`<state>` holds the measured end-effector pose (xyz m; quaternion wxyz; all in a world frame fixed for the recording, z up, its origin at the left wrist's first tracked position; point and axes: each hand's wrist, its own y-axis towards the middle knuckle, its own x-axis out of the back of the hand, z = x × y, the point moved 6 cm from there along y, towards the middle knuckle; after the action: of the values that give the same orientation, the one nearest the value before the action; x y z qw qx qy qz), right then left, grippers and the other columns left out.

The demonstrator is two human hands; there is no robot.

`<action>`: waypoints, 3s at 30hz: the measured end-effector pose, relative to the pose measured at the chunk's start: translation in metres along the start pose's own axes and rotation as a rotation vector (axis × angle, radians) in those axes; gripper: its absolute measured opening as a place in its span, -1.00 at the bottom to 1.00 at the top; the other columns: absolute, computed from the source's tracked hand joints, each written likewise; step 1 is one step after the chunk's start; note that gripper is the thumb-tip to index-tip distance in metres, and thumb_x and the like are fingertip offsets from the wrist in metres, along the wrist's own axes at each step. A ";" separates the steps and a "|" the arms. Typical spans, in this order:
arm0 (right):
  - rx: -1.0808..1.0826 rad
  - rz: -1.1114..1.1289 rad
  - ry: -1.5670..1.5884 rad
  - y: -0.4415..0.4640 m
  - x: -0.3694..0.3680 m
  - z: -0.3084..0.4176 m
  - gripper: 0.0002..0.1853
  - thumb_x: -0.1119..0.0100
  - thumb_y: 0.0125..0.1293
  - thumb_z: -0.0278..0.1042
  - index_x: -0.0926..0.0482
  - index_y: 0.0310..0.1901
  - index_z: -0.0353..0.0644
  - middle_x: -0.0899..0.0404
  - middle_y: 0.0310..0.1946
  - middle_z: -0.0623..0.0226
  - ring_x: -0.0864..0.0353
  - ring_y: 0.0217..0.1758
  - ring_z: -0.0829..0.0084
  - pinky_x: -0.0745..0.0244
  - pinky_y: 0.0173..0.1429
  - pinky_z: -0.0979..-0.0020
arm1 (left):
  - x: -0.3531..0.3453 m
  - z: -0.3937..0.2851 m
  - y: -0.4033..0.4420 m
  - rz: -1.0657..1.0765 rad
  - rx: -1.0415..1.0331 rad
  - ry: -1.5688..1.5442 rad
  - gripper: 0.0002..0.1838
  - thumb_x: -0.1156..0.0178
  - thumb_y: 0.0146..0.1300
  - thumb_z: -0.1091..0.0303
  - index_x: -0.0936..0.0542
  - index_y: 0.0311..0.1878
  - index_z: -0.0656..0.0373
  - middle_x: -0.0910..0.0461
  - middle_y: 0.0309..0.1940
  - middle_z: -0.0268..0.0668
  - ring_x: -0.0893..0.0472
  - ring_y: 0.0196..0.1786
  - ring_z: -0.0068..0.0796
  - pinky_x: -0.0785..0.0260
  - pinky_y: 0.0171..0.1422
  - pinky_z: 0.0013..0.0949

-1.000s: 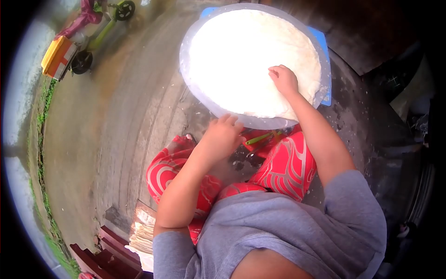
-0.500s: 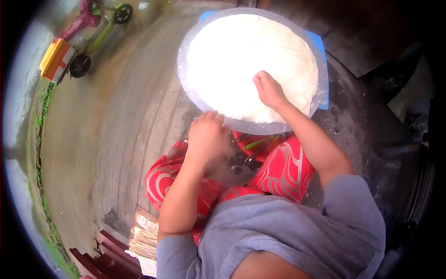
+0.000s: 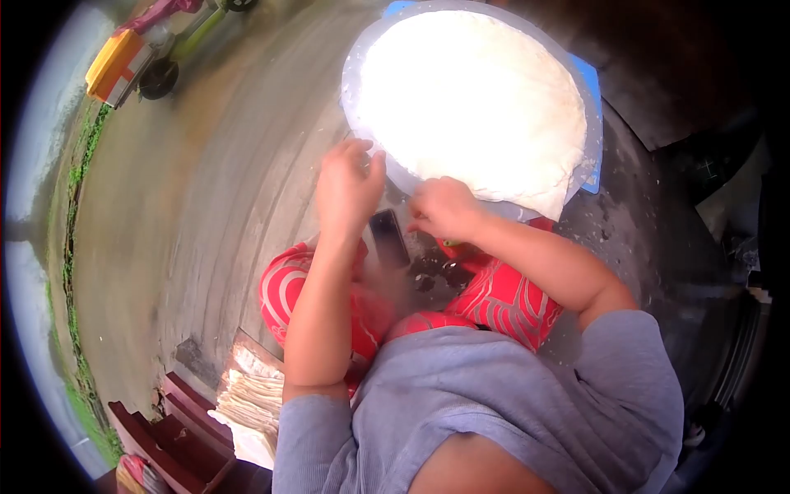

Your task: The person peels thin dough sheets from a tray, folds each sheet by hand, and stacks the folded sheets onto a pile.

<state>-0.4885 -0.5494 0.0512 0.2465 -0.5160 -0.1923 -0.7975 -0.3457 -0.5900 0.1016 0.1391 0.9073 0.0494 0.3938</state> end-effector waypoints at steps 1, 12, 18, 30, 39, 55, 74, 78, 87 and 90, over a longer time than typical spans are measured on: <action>0.002 -0.120 -0.087 0.002 0.008 -0.013 -0.74 -0.40 -0.08 -0.15 -0.58 -0.42 -0.09 -0.51 -0.40 0.34 -0.54 -0.22 0.26 -0.41 -0.15 0.27 | -0.002 0.002 -0.001 -0.002 0.004 0.002 -0.67 -0.22 0.16 0.21 -0.62 -0.10 0.25 -0.61 -0.11 -0.15 -0.56 -0.44 -0.32 -0.41 -0.21 -0.31; -0.277 0.093 -0.260 0.003 0.003 -0.079 -0.93 -0.19 0.04 -0.28 -0.61 -0.49 -0.01 -0.62 -0.48 0.31 -0.62 -0.31 0.28 -0.43 -0.12 0.25 | -0.037 -0.012 -0.017 0.217 -0.094 0.119 -0.68 -0.24 0.12 0.28 -0.62 -0.10 0.27 -0.59 -0.04 -0.10 -0.51 0.09 -0.10 -0.37 0.15 -0.19; -0.455 -0.065 0.025 -0.001 0.014 -0.099 -0.91 -0.14 0.03 -0.30 -0.62 -0.46 -0.04 -0.62 -0.46 0.29 -0.61 -0.32 0.23 -0.50 -0.20 0.24 | -0.076 -0.015 -0.037 0.408 -0.249 0.170 -0.53 -0.29 0.06 0.30 -0.52 0.07 0.19 -0.51 0.07 -0.14 -0.45 0.15 -0.09 -0.37 0.16 -0.12; -0.549 -0.108 -0.035 -0.001 0.012 -0.114 -0.85 -0.14 0.09 -0.28 -0.52 -0.48 -0.17 -0.61 -0.46 0.22 -0.61 -0.33 0.20 -0.49 -0.24 0.22 | -0.124 -0.017 -0.064 0.545 -0.386 0.432 -0.38 -0.28 0.03 0.20 -0.40 0.20 0.12 -0.33 0.20 -0.18 -0.27 0.30 -0.15 -0.17 0.26 0.02; -0.675 -0.259 0.103 0.002 -0.010 -0.126 -0.65 -0.13 0.23 -0.09 -0.39 -0.16 -0.20 -0.59 -0.42 0.07 -0.59 -0.34 0.06 -0.46 -0.24 0.15 | -0.139 -0.006 -0.070 0.513 -0.441 0.458 -0.29 -0.27 0.07 0.21 -0.26 0.28 0.22 -0.12 0.39 -0.07 -0.13 0.44 -0.16 -0.08 0.36 0.15; -0.453 -0.522 0.094 0.044 0.019 -0.176 -0.62 -0.16 0.24 -0.06 -0.52 -0.01 -0.12 -0.55 -0.06 0.23 -0.58 -0.08 0.27 -0.49 -0.03 0.26 | -0.107 -0.022 -0.035 0.422 -0.184 0.240 -0.72 -0.21 0.00 0.36 -0.49 -0.22 0.27 -0.49 -0.11 -0.19 -0.45 0.09 -0.17 -0.22 0.21 -0.04; -0.970 -0.618 0.034 0.020 0.062 -0.335 -0.62 -0.10 0.27 0.04 -0.55 -0.31 -0.17 -0.62 -0.41 0.25 -0.61 -0.31 0.26 -0.46 -0.18 0.28 | -0.130 -0.001 -0.054 0.511 -0.280 0.487 -0.14 -0.29 0.06 0.05 -0.16 0.40 0.09 -0.05 0.44 -0.16 -0.09 0.45 -0.04 0.05 0.38 0.25; -0.689 -0.607 -0.215 0.082 0.072 -0.286 -0.58 -0.06 0.29 0.07 -0.53 0.02 -0.04 -0.55 0.00 0.29 -0.47 0.11 0.19 -0.37 0.15 0.23 | -0.130 -0.004 -0.052 0.452 -0.315 0.534 -0.14 -0.32 0.01 0.06 -0.22 0.37 0.13 -0.11 0.41 -0.12 -0.15 0.42 0.01 0.01 0.35 0.25; -0.710 -0.171 -0.025 0.193 0.060 -0.248 -0.48 -0.08 0.28 0.07 -0.44 0.12 -0.16 -0.52 0.07 0.15 -0.51 0.12 0.18 -0.39 0.17 0.22 | -0.135 -0.013 -0.047 0.418 -0.342 0.618 -0.40 -0.05 0.16 0.24 -0.31 0.29 0.23 -0.21 0.34 0.00 -0.24 0.34 0.15 -0.02 0.34 0.23; -0.639 -0.252 0.072 0.184 0.069 -0.267 -0.56 -0.01 0.34 0.05 -0.58 -0.18 -0.24 -0.62 -0.25 0.13 -0.58 -0.12 0.24 -0.41 0.00 0.26 | -0.134 -0.015 -0.046 0.442 -0.341 0.607 -0.42 -0.01 0.17 0.27 -0.31 0.28 0.25 -0.22 0.33 0.03 -0.25 0.33 0.16 -0.01 0.34 0.23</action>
<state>-0.5975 -0.8608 0.0194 -0.0213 -0.5109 0.0137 -0.8593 -0.4473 -0.5694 0.0041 0.1787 0.7027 -0.1739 0.6664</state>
